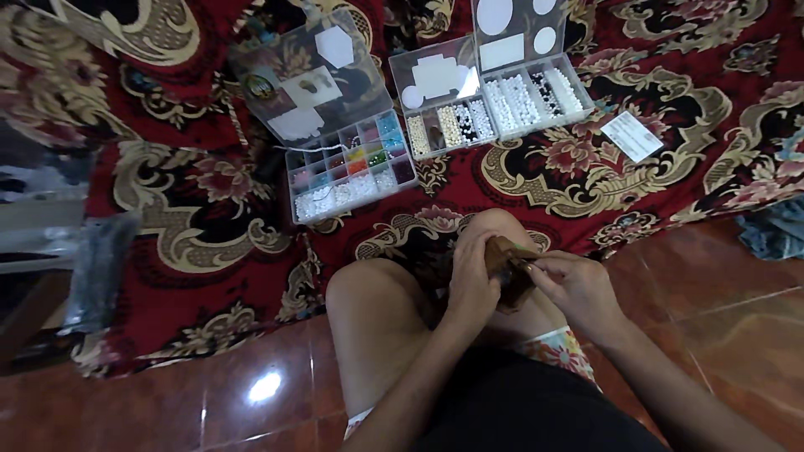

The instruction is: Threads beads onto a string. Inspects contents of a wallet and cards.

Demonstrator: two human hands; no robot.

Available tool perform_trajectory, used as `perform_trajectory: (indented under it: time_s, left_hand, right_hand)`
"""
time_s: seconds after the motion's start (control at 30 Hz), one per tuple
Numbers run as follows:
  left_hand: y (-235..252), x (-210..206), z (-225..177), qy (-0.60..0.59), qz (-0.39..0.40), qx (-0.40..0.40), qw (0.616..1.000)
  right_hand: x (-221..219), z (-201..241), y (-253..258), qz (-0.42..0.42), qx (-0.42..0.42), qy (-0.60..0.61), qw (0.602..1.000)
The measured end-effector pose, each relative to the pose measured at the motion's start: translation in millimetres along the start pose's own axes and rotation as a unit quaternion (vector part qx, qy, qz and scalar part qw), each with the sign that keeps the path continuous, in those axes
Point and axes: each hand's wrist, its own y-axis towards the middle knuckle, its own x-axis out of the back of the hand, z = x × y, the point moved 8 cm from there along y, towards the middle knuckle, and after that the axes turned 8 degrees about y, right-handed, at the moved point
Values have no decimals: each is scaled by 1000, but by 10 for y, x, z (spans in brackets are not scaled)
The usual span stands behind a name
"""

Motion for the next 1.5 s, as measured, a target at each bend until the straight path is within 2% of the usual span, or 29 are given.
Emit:
perform_trajectory:
  time_s: [0.3, 0.5, 0.93, 1.1, 1.5]
  left_hand:
    - [27, -2, 94, -1, -10, 8, 1000]
    - [8, -14, 106, -16, -17, 5, 1000]
    - [11, -43, 71, 4, 19, 40, 999]
    - [15, -44, 56, -5, 4, 15, 1000]
    - [24, -51, 180, -37, 9, 16, 999]
  right_hand:
    - [-77, 155, -53, 41, 22, 16, 999]
    - [-73, 141, -40, 25, 18, 22, 999]
    - [-104, 127, 23, 74, 11, -9, 997]
    - [-108, 105, 19, 83, -2, -3, 997]
    - [-132, 126, -13, 48, 30, 46, 997]
